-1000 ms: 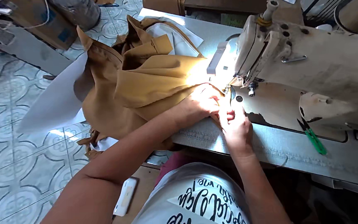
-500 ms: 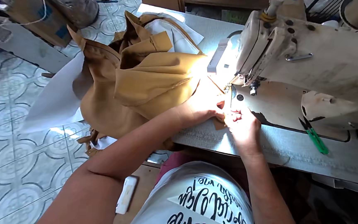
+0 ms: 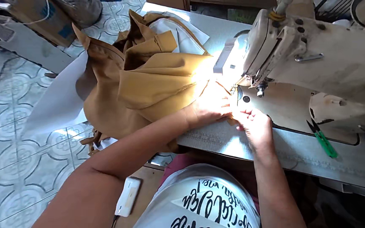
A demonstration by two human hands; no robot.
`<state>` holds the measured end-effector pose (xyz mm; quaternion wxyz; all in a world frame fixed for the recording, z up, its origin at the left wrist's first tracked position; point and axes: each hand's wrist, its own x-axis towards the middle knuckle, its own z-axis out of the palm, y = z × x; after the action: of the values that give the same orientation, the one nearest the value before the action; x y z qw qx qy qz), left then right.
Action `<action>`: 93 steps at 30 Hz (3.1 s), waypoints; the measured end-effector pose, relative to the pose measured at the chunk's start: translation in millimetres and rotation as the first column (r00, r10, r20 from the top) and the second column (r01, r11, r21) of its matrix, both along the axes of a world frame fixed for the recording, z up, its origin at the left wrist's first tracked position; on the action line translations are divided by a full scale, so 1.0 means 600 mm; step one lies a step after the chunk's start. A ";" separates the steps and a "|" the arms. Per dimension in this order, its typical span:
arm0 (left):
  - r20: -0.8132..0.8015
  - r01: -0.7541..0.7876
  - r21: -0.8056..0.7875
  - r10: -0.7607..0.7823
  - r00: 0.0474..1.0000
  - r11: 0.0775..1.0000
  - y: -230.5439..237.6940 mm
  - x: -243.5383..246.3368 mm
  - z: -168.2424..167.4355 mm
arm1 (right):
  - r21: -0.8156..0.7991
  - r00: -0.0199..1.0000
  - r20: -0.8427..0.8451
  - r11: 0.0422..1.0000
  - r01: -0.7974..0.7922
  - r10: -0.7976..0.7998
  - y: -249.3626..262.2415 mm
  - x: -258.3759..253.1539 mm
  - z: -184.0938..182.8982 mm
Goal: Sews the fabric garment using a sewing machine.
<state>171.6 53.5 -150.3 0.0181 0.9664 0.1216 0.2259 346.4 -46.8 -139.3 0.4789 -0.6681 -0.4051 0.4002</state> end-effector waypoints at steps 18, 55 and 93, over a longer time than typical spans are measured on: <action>-0.239 -0.120 -0.181 0.075 0.968 0.976 -0.050 -0.020 0.037 | -0.066 0.658 0.738 0.987 -0.148 0.148 -0.011 -0.033 0.009; 0.085 -0.143 -0.345 0.183 0.980 0.928 0.047 -0.004 0.011 | 0.162 0.646 0.760 0.984 -0.071 -0.079 -0.002 -0.013 -0.049; -0.208 -0.142 -0.053 0.128 0.970 0.989 -0.032 -0.022 0.039 | 0.106 0.811 0.584 0.994 -0.027 -0.040 -0.023 -0.033 -0.013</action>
<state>158.6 34.4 -126.9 0.0228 0.9728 0.1957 0.1221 326.4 -60.4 -147.1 0.3682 -0.7329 -0.5517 0.1513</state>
